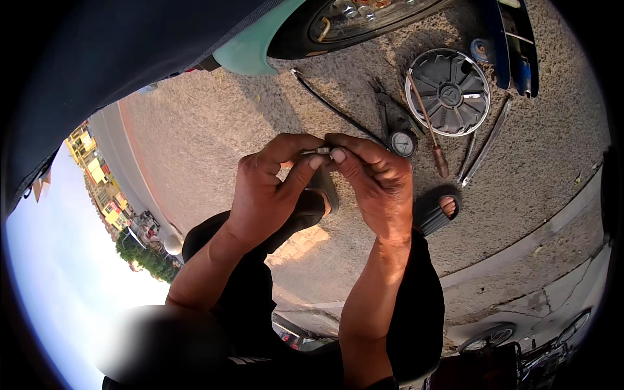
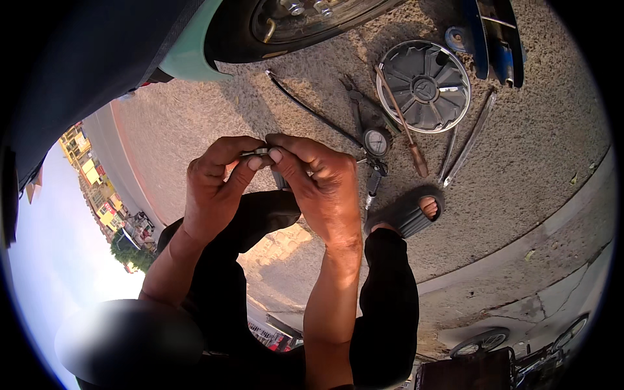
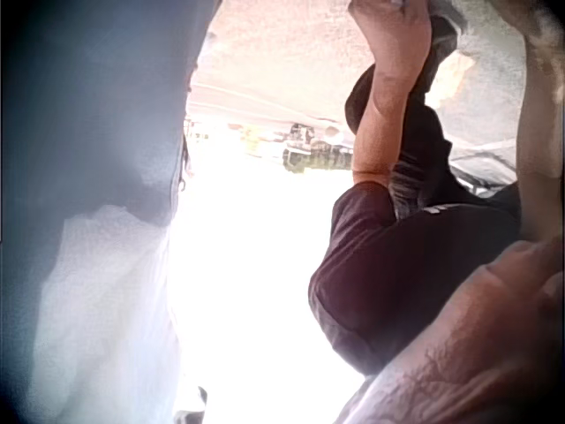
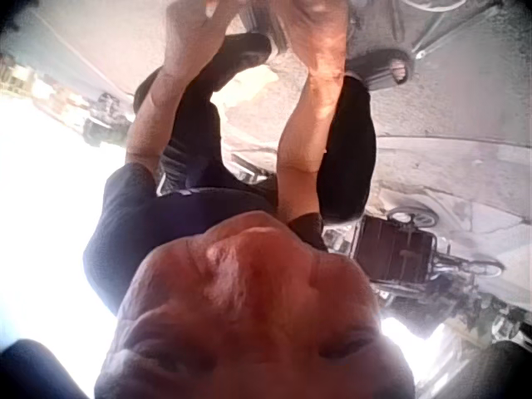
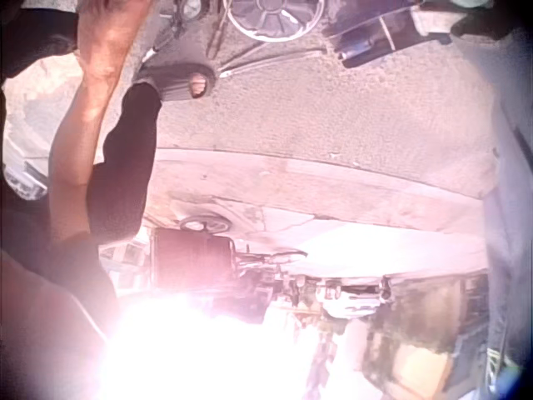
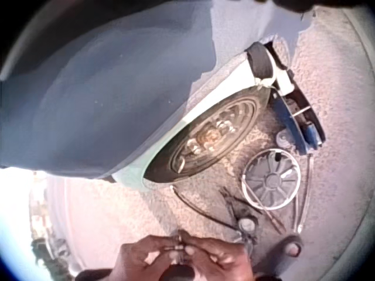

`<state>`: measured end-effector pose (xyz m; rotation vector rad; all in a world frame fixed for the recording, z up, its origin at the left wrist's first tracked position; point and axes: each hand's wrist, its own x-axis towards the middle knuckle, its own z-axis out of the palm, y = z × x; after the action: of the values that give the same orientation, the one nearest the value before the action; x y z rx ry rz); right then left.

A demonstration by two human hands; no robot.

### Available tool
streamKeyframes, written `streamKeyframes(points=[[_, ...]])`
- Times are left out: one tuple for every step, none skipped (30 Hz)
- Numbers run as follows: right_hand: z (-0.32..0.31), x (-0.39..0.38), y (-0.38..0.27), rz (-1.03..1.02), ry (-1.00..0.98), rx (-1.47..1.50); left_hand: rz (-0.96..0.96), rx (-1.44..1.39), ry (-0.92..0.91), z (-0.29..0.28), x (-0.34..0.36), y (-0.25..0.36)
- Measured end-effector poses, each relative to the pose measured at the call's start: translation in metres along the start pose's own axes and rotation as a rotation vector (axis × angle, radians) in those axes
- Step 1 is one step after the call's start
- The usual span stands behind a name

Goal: The person retrieves a wrench from a cluttered shelf and walks to a light green scooter. They remove the wheel hub cap, loosen and remove the lug nuts, and then use the wrench to adjust components inside the wheel hub.

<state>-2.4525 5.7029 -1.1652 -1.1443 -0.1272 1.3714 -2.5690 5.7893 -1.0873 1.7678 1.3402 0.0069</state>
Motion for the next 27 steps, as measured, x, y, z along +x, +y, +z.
streamKeyframes(points=[[-0.004,0.003,-0.002,0.008,-0.030,-0.044,-0.015,-0.079,-0.010,0.002,0.001,-0.008],[-0.009,0.006,-0.006,0.009,-0.063,-0.090,-0.065,-0.195,-0.006,0.004,0.004,-0.007],[-0.013,0.010,-0.006,0.009,-0.097,-0.137,-0.103,-0.353,0.011,0.009,0.007,-0.012],[-0.013,0.014,0.002,-0.053,-0.095,-0.122,-0.144,-0.512,0.029,0.014,0.009,-0.018],[-0.014,0.021,0.004,-0.054,-0.101,-0.137,-0.163,-0.709,0.058,0.027,0.014,-0.031],[-0.012,0.028,0.006,-0.059,-0.107,-0.155,-0.141,-0.749,0.073,0.030,0.022,-0.039],[-0.011,0.036,0.008,-0.062,-0.115,-0.174,-0.119,-0.791,0.086,0.033,0.031,-0.047],[-0.015,0.046,0.010,0.056,-0.150,-0.144,-0.072,-0.674,0.082,0.035,0.040,-0.053],[-0.016,0.055,0.015,0.038,-0.206,-0.097,-0.007,-0.630,0.097,0.035,0.042,-0.058],[-0.017,0.065,0.022,0.023,-0.263,-0.048,0.055,-0.585,0.122,0.036,0.045,-0.064],[-0.016,0.073,0.025,0.007,-0.317,-0.001,0.117,-0.539,0.147,0.036,0.048,-0.070],[-0.015,0.080,0.021,-0.020,-0.365,-0.089,0.126,-0.463,0.160,0.030,0.050,-0.057],[-0.012,0.094,0.017,-0.050,-0.390,-0.086,0.136,-0.385,0.174,0.025,0.052,-0.048],[-0.008,0.106,0.013,-0.065,-0.414,-0.087,0.143,-0.306,0.214,0.023,0.053,-0.041],[-0.004,0.110,0.006,-0.079,-0.436,-0.086,0.192,-0.233,0.270,0.019,0.057,-0.035],[-0.002,0.106,0.003,-0.078,-0.409,-0.114,0.240,-0.160,0.325,0.017,0.060,-0.030],[0.002,0.108,-0.003,-0.099,-0.376,-0.134,0.309,-0.079,0.379,0.015,0.067,-0.023],[0.009,0.109,-0.008,-0.112,-0.359,-0.144,0.341,-0.049,0.471,0.020,0.070,-0.029],[0.011,0.105,-0.015,-0.102,-0.332,-0.195,0.333,-0.025,0.446,0.019,0.069,-0.031],[0.008,0.094,-0.009,-0.068,-0.303,-0.237,0.301,0.004,0.412,0.024,0.061,-0.039],[0.006,0.087,-0.006,-0.032,-0.273,-0.279,0.266,0.033,0.377,0.027,0.056,-0.045],[0.005,0.088,-0.008,-0.052,-0.271,-0.261,0.324,0.056,0.409,0.028,0.058,-0.048],[-0.003,0.091,0.000,-0.079,-0.279,-0.217,0.364,0.046,0.413,0.034,0.056,-0.047],[-0.008,0.093,0.005,-0.082,-0.263,-0.179,0.398,0.042,0.415,0.036,0.053,-0.041],[-0.012,0.096,0.009,-0.085,-0.247,-0.143,0.432,0.037,0.418,0.039,0.052,-0.039],[-0.010,0.102,0.003,-0.117,-0.265,-0.154,0.443,0.030,0.417,0.035,0.062,-0.037],[-0.009,0.099,0.007,-0.096,-0.252,-0.158,0.441,0.046,0.422,0.034,0.059,-0.041]])
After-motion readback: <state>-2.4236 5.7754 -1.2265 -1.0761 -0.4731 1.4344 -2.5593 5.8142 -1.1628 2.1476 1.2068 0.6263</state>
